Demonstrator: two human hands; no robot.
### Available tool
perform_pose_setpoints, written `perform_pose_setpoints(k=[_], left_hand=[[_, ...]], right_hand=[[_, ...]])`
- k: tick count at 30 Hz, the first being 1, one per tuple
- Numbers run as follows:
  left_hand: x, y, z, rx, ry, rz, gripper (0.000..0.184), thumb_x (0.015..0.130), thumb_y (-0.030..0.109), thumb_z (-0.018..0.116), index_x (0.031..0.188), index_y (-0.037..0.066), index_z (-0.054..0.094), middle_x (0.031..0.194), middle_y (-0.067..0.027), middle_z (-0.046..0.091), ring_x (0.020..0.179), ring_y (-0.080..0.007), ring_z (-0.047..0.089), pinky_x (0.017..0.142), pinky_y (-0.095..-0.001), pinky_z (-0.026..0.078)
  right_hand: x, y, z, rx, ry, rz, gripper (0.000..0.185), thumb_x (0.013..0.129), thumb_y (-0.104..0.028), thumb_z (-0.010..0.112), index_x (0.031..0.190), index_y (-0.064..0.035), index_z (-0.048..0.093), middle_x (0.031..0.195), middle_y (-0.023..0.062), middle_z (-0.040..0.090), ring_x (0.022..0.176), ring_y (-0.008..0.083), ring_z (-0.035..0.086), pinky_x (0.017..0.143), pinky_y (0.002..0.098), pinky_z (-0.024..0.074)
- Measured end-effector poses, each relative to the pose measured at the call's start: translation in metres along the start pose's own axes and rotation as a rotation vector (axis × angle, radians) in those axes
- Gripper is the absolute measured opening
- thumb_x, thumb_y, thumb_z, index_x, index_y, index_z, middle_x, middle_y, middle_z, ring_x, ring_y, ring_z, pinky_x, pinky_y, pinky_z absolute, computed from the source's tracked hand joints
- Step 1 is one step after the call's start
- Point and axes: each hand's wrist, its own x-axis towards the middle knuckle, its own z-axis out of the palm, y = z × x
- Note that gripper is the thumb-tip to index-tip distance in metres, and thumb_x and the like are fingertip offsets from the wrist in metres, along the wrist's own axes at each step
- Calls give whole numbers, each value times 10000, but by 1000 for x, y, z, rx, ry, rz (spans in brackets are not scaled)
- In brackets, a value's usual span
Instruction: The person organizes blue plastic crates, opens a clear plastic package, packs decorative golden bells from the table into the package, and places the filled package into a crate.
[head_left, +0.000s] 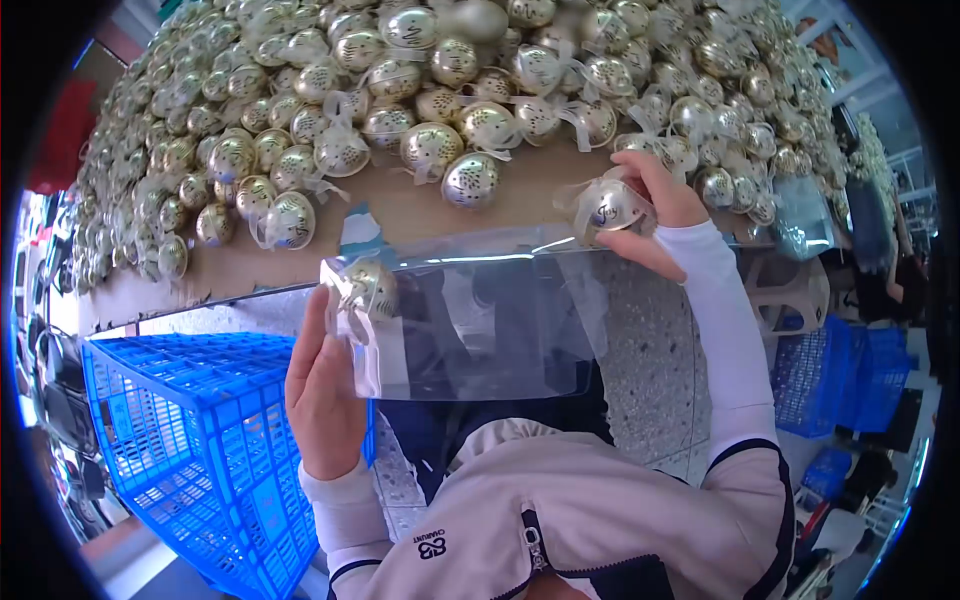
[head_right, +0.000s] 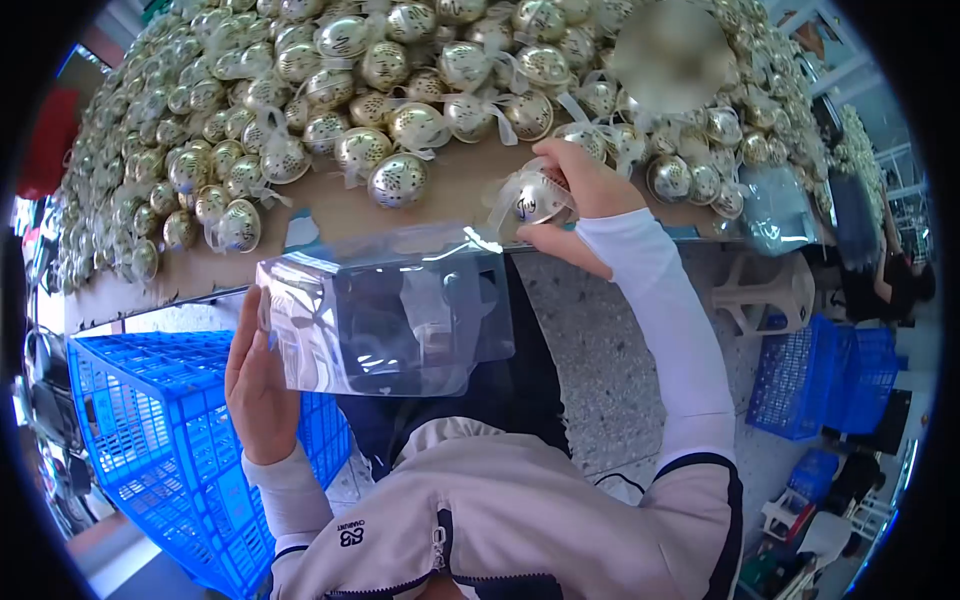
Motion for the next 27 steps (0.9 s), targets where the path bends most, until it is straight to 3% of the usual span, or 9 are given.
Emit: perform_pose_setpoints(k=[2, 7, 10, 14, 15, 18, 22, 25, 27], left_hand=[[11, -9, 10, 45, 7, -9, 444, 927, 37, 373, 1354, -66, 312, 1392, -162, 366, 1269, -219, 382, 1038, -331, 312], [31, -25, 20, 307, 56, 67, 440, 924, 35, 393, 1346, -68, 328, 1350, -156, 415, 1204, -206, 447, 1011, -323, 346], [36, -27, 14, 364, 50, 78, 425, 923, 29, 403, 1332, -74, 351, 1340, -148, 433, 1189, -181, 454, 985, -292, 356], [41, -16, 9, 144, 42, -25, 425, 917, 27, 412, 1327, -73, 365, 1314, -145, 460, 1169, -167, 466, 970, -275, 359], [43, -11, 6, 48, 38, -63, 432, 914, 29, 411, 1331, -70, 360, 1302, -147, 467, 1163, -173, 471, 975, -283, 357], [48, 1, -8, 72, 9, -85, 444, 927, 53, 375, 1351, -64, 319, 1322, -165, 440, 1188, -220, 464, 1000, -334, 366], [48, 6, -12, 156, 90, -30, 434, 911, 32, 409, 1330, -70, 362, 1310, -136, 460, 1171, -176, 467, 982, -288, 355], [47, 6, -18, 159, 93, 12, 442, 924, 57, 389, 1346, -60, 337, 1317, -160, 445, 1188, -223, 457, 998, -333, 358], [46, 9, -21, 185, 106, 6, 440, 924, 55, 388, 1346, -60, 338, 1319, -162, 442, 1193, -224, 452, 1000, -338, 357]], right_hand=[[-2, 17, 11, -82, -49, 97, 613, 642, -165, 762, 1168, -26, 479, 1072, 129, 556, 976, 260, 566, 862, 336, 447], [-10, 52, 35, -126, 216, -347, 605, 648, -170, 748, 1177, -39, 486, 1101, 139, 555, 989, 288, 564, 852, 349, 448], [-29, 43, 16, 471, -25, -88, 589, 658, -152, 731, 1185, -40, 495, 1128, 153, 547, 1009, 298, 553, 858, 359, 444], [-3, 30, 20, 59, -93, -561, 655, 590, -138, 766, 1183, -31, 510, 1103, 145, 559, 903, 316, 560, 759, 372, 456], [1, 26, 24, 44, -47, -623, 658, 566, -138, 767, 1164, -20, 521, 1087, 143, 565, 833, 309, 554, 696, 369, 450], [12, 13, 23, 12, -94, -700, 641, 569, -139, 763, 1150, -8, 526, 1072, 147, 568, 826, 318, 548, 714, 379, 455], [21, 4, 31, 134, -131, -630, 651, 562, -130, 771, 1147, 1, 517, 1059, 149, 572, 841, 319, 556, 717, 381, 463], [22, 10, 38, 322, -144, -355, 647, 564, -135, 779, 1139, -3, 511, 1059, 150, 573, 852, 320, 559, 725, 382, 463], [25, 10, 39, 131, -9, -435, 658, 594, -164, 775, 1164, -1, 490, 1055, 147, 564, 868, 298, 556, 757, 367, 458]])
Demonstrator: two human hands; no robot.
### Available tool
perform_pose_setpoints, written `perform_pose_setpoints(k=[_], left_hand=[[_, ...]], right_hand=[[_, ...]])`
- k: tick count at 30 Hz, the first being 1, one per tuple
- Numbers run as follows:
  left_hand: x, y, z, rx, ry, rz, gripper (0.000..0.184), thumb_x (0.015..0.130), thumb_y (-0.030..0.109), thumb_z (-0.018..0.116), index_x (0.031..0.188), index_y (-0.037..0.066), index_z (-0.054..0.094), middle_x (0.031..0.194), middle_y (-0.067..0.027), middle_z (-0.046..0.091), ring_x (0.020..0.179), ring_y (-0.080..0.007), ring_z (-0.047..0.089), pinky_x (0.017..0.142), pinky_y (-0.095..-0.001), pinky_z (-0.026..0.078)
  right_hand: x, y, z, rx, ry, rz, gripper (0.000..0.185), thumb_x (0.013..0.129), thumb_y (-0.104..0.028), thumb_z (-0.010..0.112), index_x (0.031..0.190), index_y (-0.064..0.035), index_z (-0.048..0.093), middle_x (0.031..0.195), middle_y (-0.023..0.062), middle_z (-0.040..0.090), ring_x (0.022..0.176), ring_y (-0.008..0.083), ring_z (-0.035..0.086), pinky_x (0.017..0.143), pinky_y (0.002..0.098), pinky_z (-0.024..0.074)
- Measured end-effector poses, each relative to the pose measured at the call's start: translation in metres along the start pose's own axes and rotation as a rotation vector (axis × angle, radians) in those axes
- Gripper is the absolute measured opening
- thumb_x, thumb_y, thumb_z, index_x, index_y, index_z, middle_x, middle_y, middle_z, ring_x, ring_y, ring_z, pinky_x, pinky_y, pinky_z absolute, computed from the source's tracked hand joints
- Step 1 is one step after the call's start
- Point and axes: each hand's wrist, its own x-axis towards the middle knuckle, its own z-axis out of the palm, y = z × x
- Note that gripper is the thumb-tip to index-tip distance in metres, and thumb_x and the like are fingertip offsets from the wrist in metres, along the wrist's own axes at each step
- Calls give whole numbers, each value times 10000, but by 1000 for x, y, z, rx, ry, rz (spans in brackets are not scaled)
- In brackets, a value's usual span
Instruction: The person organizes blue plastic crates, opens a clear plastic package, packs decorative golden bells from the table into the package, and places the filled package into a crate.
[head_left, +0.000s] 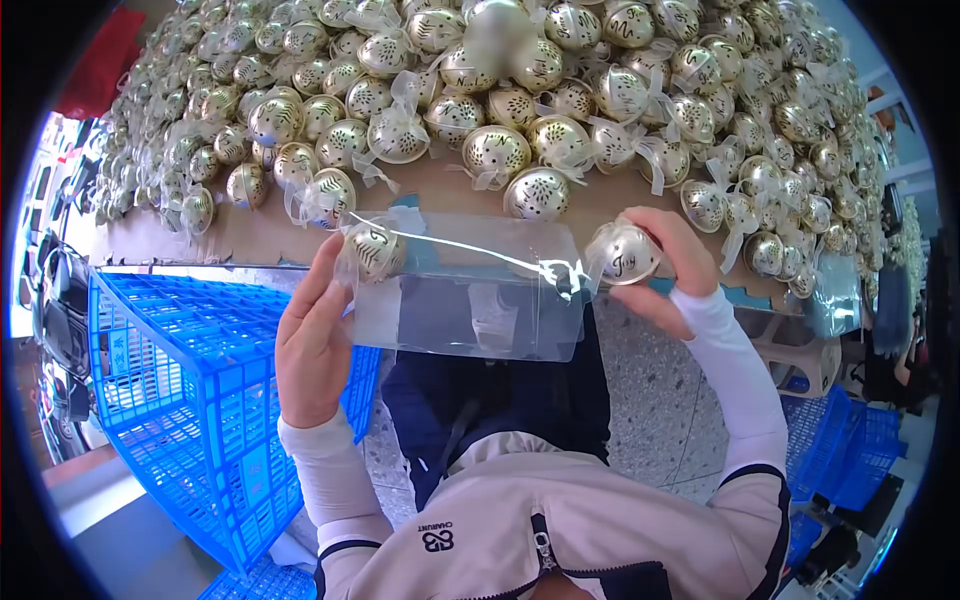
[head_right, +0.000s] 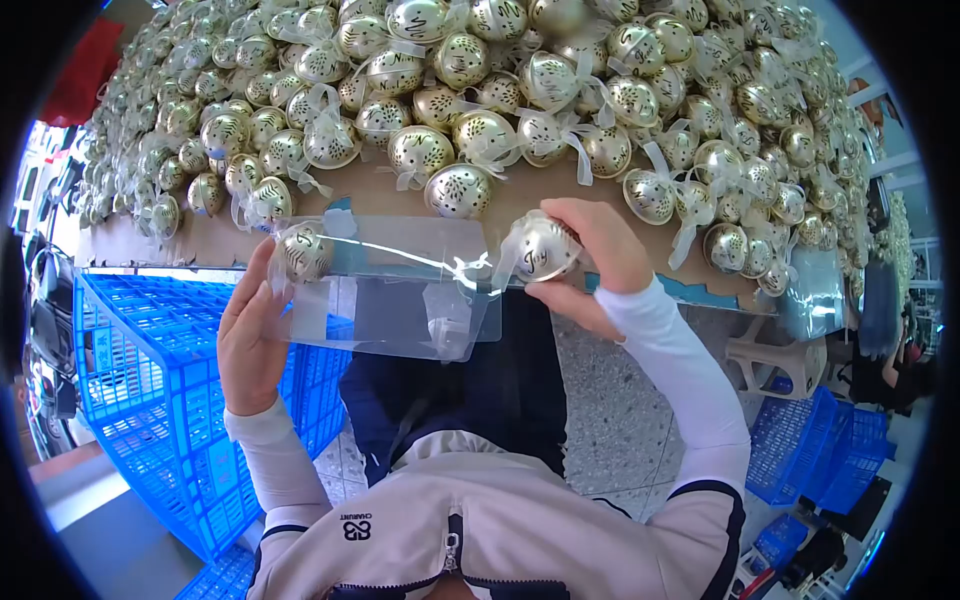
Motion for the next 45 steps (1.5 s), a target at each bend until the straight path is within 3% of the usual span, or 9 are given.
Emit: perform_pose_setpoints(k=[2, 8, 16, 23, 28, 31, 34, 37, 45], left_hand=[[-1, -1, 0, -17, -15, -17, 443, 917, 44, 395, 1344, -63, 342, 1331, -152, 432, 1209, -215, 436, 1012, -329, 335], [-3, -11, 6, -33, -10, 2, 468, 897, 16, 406, 1352, -64, 328, 1377, -132, 382, 1281, -200, 350, 1056, -312, 256], [1, -12, 10, -79, -94, -32, 484, 888, 12, 401, 1360, -53, 318, 1407, -125, 348, 1301, -197, 324, 1065, -314, 243], [1, -15, 0, -168, -47, -71, 494, 918, 51, 393, 1380, -59, 258, 1395, -154, 349, 1281, -224, 351, 1050, -334, 280], [-1, -17, 4, -109, -57, -60, 481, 945, 88, 367, 1383, -66, 240, 1390, -167, 352, 1272, -239, 367, 1041, -344, 300], [-1, -10, 2, -146, -104, -73, 491, 956, 100, 365, 1392, -64, 210, 1398, -158, 338, 1272, -221, 356, 1042, -325, 288], [2, -14, -2, -81, -124, -55, 519, 959, 100, 384, 1407, -54, 172, 1403, -142, 327, 1264, -184, 345, 1039, -287, 273], [5, -21, -2, 27, -106, -1, 517, 952, 94, 400, 1405, -47, 197, 1385, -137, 355, 1239, -177, 364, 1025, -279, 285], [-1, -15, -7, 79, -31, -31, 488, 896, -11, 416, 1369, -51, 303, 1357, -131, 408, 1185, -150, 436, 958, -251, 364]], right_hand=[[2, -2, 2, -194, 11, -130, 680, 626, -199, 772, 1203, -7, 467, 1034, 139, 561, 887, 284, 554, 787, 356, 453], [3, -11, 26, 144, -225, 3, 696, 628, -208, 786, 1215, -4, 474, 1085, 150, 561, 950, 311, 556, 833, 366, 448], [53, -25, 66, 360, -361, -410, 687, 618, -175, 788, 1210, -7, 481, 1105, 196, 521, 996, 338, 549, 830, 374, 458], [69, -58, 117, 451, -377, -206, 663, 631, -152, 789, 1196, 5, 478, 1041, 160, 475, 921, 302, 536, 766, 340, 466], [72, -66, 122, 305, -157, -309, 443, 673, -24, 744, 1044, -9, 502, 904, 115, 537, 869, 225, 577, 732, 316, 475], [67, -72, 123, 700, -339, 186, 415, 674, -67, 754, 1006, -41, 507, 920, 129, 573, 789, 284, 598, 698, 329, 475], [70, -70, 124, 720, -334, 162, 337, 709, -70, 734, 952, -42, 503, 852, 92, 582, 719, 236, 599, 672, 309, 475], [80, -61, 124, 352, -282, -167, 284, 741, -65, 705, 948, -41, 512, 818, 47, 583, 735, 176, 596, 681, 294, 481], [46, -32, 40, 745, -891, 364, 238, 813, -78, 604, 1048, -37, 601, 783, 36, 605, 702, 154, 597, 646, 271, 494]])
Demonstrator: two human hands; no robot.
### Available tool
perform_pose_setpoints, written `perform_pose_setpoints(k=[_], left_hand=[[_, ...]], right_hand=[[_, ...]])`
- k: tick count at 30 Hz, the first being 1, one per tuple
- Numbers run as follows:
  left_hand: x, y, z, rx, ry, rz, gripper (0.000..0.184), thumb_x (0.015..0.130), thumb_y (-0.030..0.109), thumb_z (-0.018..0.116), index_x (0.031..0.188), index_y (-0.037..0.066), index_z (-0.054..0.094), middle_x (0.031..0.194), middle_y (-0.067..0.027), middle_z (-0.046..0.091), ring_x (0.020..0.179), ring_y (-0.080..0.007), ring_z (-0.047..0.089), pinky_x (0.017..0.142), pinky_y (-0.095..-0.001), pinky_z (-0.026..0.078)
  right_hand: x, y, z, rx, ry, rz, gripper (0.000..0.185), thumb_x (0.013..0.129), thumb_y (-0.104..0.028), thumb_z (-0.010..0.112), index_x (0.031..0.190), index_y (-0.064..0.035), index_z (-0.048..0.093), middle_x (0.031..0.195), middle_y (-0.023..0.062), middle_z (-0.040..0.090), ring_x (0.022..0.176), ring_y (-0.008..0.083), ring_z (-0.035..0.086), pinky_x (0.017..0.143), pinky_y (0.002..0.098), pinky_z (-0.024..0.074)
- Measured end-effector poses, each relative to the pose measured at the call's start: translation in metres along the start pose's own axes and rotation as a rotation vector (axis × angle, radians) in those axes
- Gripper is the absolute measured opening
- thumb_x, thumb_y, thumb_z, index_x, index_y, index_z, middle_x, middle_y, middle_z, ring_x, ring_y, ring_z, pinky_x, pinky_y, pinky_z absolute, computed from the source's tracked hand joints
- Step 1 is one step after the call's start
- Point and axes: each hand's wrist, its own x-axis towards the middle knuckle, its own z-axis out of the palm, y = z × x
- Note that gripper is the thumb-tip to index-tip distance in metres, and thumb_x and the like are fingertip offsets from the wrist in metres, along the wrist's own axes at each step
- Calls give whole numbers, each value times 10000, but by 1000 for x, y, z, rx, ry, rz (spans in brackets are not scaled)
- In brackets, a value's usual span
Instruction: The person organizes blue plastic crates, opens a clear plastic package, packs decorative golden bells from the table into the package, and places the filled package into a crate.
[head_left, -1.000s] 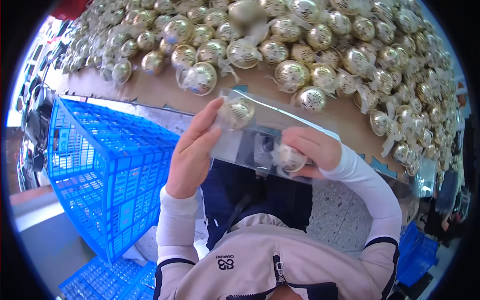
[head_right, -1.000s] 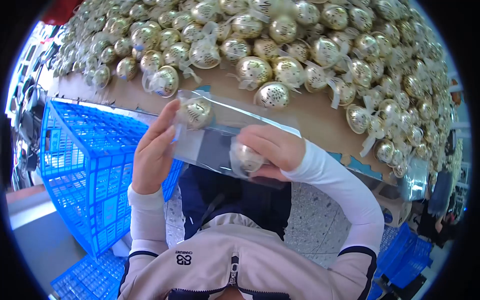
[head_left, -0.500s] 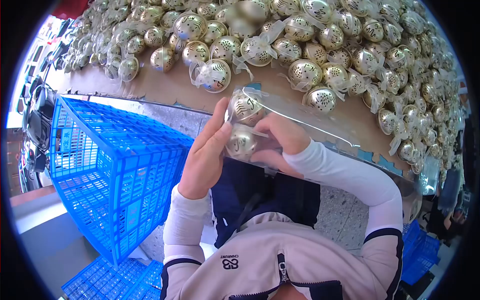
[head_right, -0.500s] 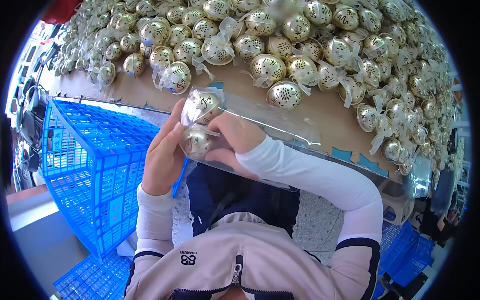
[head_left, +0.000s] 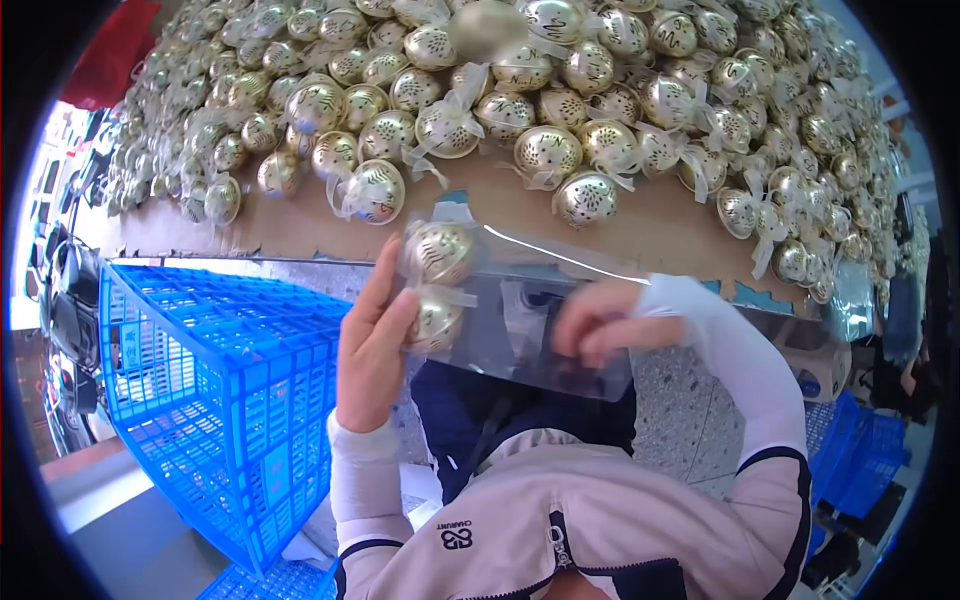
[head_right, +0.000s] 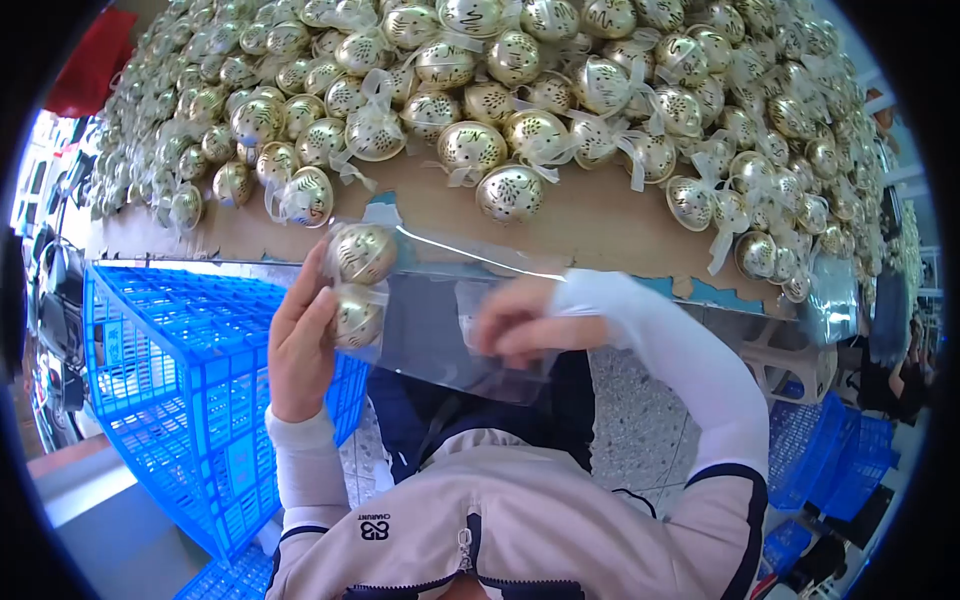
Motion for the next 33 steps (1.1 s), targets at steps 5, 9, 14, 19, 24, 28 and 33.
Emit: perform_pose_setpoints(k=[5, 9, 14, 19, 24, 28, 33], left_hand=[[-5, 19, -17, -94, -18, -51, 482, 884, -8, 404, 1354, -68, 315, 1319, -168, 443, 1175, -212, 480, 974, -318, 391], [-5, 17, -15, -63, 3, -3, 469, 891, -2, 389, 1347, -81, 315, 1322, -180, 439, 1189, -236, 476, 982, -336, 393], [-11, 16, -21, -81, 47, 4, 460, 897, -5, 380, 1346, -81, 316, 1327, -177, 435, 1200, -234, 465, 990, -335, 384], [-10, 8, -22, -139, 82, 36, 452, 904, -5, 393, 1345, -77, 323, 1327, -170, 436, 1200, -225, 461, 987, -330, 386], [-6, 1, -14, -131, 157, 57, 447, 925, 70, 421, 1336, -81, 335, 1292, -162, 473, 1170, -219, 489, 972, -328, 400], [-4, -3, -5, -114, 155, 100, 440, 938, 83, 414, 1340, -76, 332, 1299, -165, 466, 1180, -219, 481, 970, -331, 401], [-5, -4, -6, -101, 145, 108, 439, 941, 72, 399, 1346, -75, 317, 1311, -176, 453, 1182, -234, 482, 971, -345, 408]], right_hand=[[-34, 11, -20, -502, 761, -26, 279, 802, -135, 651, 1062, -63, 581, 804, 83, 601, 659, 157, 606, 562, 279, 494], [7, -20, -14, -1050, 944, -26, 459, 740, -313, 723, 1089, -84, 533, 882, 128, 568, 692, 281, 618, 582, 364, 502], [17, -1, -15, -885, 968, -83, 540, 678, -303, 764, 1095, -76, 507, 977, 134, 522, 797, 298, 589, 683, 359, 498], [-29, 15, -15, -521, 951, -165, 537, 683, -155, 761, 1144, -57, 503, 1066, 66, 490, 925, 158, 538, 788, 261, 462], [-57, 38, -11, -701, 1069, -240, 605, 672, -204, 792, 1170, -46, 487, 1107, 69, 497, 946, 153, 528, 787, 269, 470], [-66, 51, -6, -665, 1105, -93, 636, 655, -235, 804, 1170, -45, 483, 1046, 80, 534, 923, 162, 538, 783, 287, 470], [-73, 55, -1, -749, 1084, -15, 594, 646, -153, 766, 1152, -40, 476, 992, 104, 527, 889, 206, 543, 785, 313, 463]])
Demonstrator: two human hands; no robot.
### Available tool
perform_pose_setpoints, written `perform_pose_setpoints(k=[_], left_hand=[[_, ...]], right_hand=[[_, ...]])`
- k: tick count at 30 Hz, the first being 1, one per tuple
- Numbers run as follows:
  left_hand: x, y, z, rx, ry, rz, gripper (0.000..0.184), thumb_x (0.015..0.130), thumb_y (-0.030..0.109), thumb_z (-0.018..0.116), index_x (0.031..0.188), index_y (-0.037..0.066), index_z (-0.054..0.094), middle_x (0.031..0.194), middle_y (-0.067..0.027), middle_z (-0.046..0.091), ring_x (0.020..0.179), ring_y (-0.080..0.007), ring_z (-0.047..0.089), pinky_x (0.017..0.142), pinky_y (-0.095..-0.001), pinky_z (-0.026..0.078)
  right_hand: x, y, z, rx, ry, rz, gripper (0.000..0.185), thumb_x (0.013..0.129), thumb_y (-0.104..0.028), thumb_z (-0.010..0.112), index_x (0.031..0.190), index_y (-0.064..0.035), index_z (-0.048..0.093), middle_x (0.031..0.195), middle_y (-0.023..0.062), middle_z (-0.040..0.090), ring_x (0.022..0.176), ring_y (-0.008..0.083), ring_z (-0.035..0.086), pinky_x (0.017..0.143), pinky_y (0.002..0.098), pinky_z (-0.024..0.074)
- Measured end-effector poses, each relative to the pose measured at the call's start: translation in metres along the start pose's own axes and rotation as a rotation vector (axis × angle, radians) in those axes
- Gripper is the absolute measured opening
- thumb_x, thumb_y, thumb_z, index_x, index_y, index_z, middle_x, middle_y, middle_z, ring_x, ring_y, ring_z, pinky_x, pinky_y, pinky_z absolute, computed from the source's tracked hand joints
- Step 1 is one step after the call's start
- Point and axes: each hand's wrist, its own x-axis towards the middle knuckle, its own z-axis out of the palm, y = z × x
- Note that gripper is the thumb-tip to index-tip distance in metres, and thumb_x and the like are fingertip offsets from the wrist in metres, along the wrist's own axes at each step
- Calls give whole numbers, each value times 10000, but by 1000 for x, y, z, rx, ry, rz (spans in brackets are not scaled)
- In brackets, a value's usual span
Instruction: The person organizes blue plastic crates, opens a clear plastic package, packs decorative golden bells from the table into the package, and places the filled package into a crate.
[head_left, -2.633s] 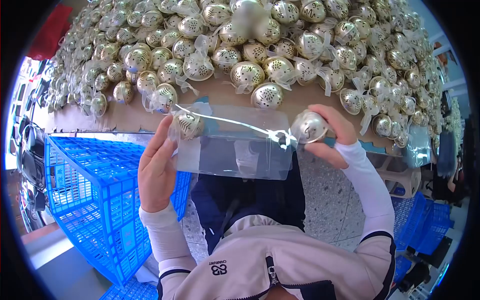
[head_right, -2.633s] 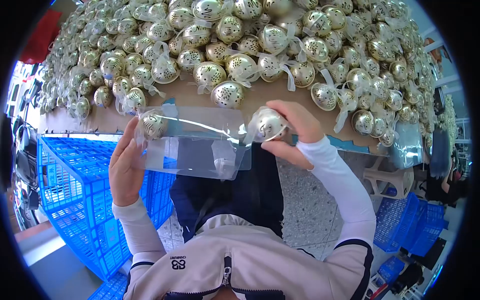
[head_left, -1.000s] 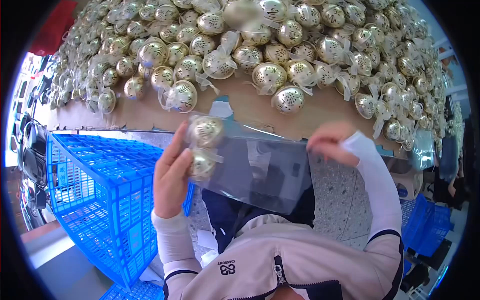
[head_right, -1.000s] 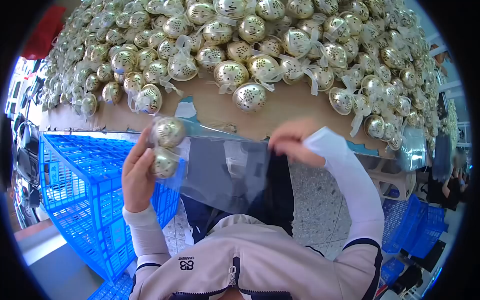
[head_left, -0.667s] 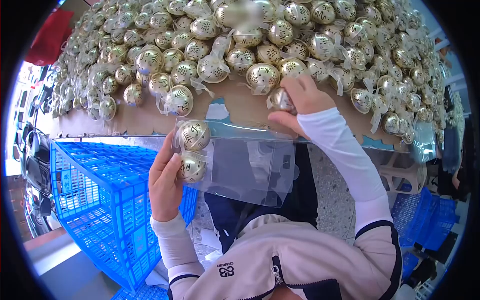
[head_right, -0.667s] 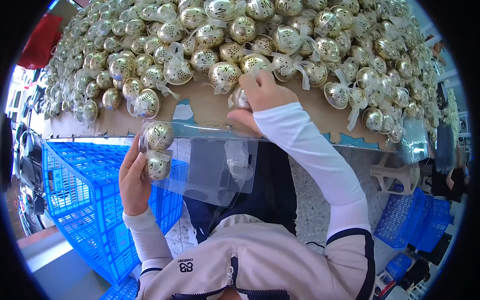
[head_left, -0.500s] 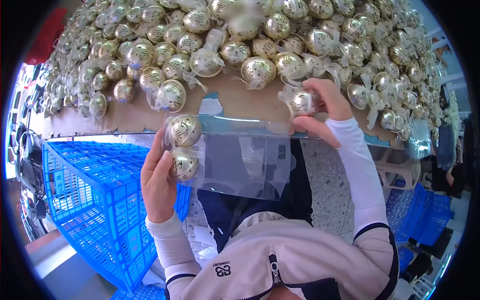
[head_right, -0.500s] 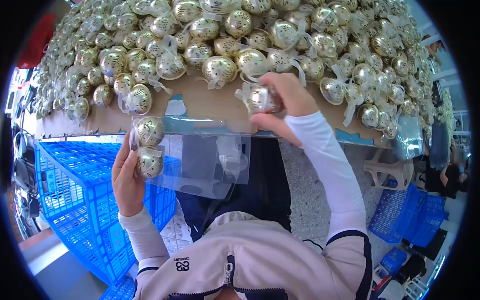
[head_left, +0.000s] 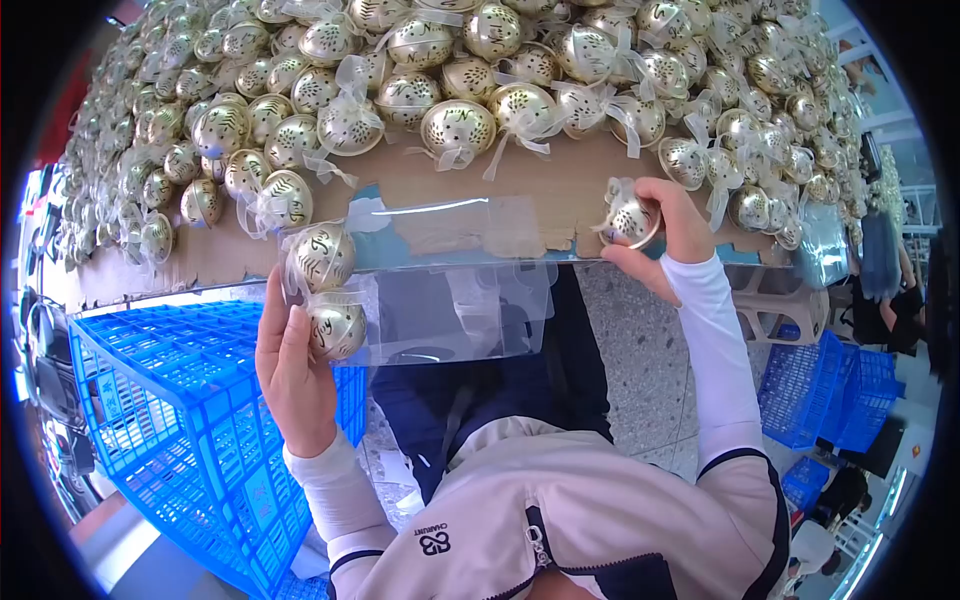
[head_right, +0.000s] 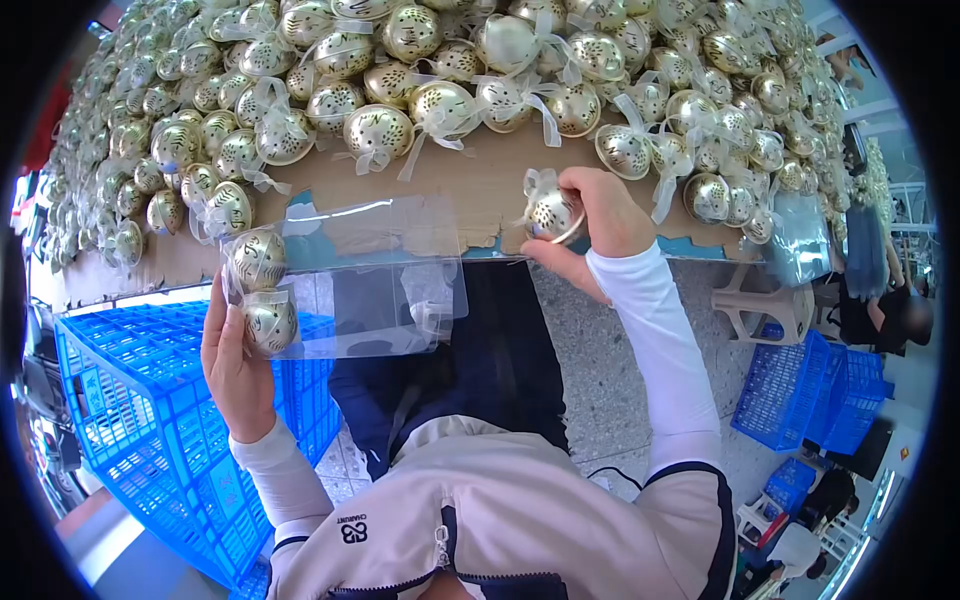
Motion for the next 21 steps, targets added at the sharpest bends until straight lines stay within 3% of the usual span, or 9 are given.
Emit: perform_pose_setpoints(k=[3, 4, 7, 8, 11, 12, 15, 18, 21], left_hand=[[-8, -1, -10, -22, 35, -5, 447, 936, 61, 392, 1351, -78, 302, 1310, -185, 451, 1177, -247, 488, 970, -350, 412], [-13, 0, -13, -35, 50, -11, 450, 933, 58, 390, 1352, -80, 296, 1309, -189, 451, 1174, -252, 491, 970, -351, 413], [-32, 7, -21, -33, 34, -27, 468, 923, 55, 399, 1355, -83, 284, 1305, -197, 452, 1169, -260, 498, 972, -352, 412], [-38, 8, -25, -23, 59, -31, 477, 913, 55, 413, 1353, -84, 290, 1307, -200, 449, 1164, -260, 502, 973, -353, 411], [-52, 8, -32, -27, 72, -55, 484, 909, 61, 430, 1351, -82, 297, 1302, -195, 457, 1156, -259, 508, 972, -352, 410], [-55, 8, -33, -45, 82, -69, 472, 907, 47, 431, 1346, -80, 313, 1295, -189, 467, 1157, -250, 508, 970, -342, 409], [-62, -2, -42, -56, 121, -89, 461, 905, 30, 426, 1341, -80, 326, 1292, -184, 472, 1165, -242, 501, 968, -332, 408], [-67, -4, -42, -107, 91, -124, 451, 905, 19, 414, 1336, -85, 331, 1300, -185, 466, 1171, -238, 495, 973, -326, 399], [-70, -11, -45, -123, 71, -137, 455, 895, 8, 403, 1334, -89, 332, 1304, -189, 459, 1173, -238, 492, 977, -325, 393]], right_hand=[[15, -14, 2, 30, 38, -164, 483, 650, -83, 687, 1093, -40, 499, 974, 115, 505, 867, 226, 534, 773, 315, 454], [22, -21, 3, 91, 37, -245, 349, 651, -39, 626, 989, -31, 543, 972, 119, 490, 854, 229, 524, 744, 323, 445], [43, -42, 2, 316, -74, -300, 277, 647, -62, 660, 912, -38, 580, 938, 109, 490, 809, 223, 522, 709, 320, 433], [54, -51, 3, 258, -8, -424, 261, 653, -72, 694, 899, -77, 608, 853, 84, 505, 706, 230, 538, 606, 299, 452], [83, -85, 3, -187, 8, -531, 307, 650, -140, 725, 932, -109, 608, 794, 56, 520, 678, 227, 556, 572, 311, 460], [93, -95, 1, -394, -35, -563, 277, 710, -139, 669, 981, -116, 614, 944, 48, 548, 757, 226, 562, 553, 328, 444], [125, -105, 25, -823, 53, -649, 296, 740, -240, 644, 1029, -189, 607, 983, 75, 557, 814, 233, 583, 566, 319, 459], [143, -115, 50, -1064, -215, -559, 301, 757, -307, 607, 1047, -230, 591, 1028, 108, 561, 870, 255, 592, 601, 336, 469], [149, -113, 69, -1172, -287, -542, 356, 744, -345, 619, 1075, -224, 573, 1055, 140, 557, 881, 284, 597, 621, 371, 469]])
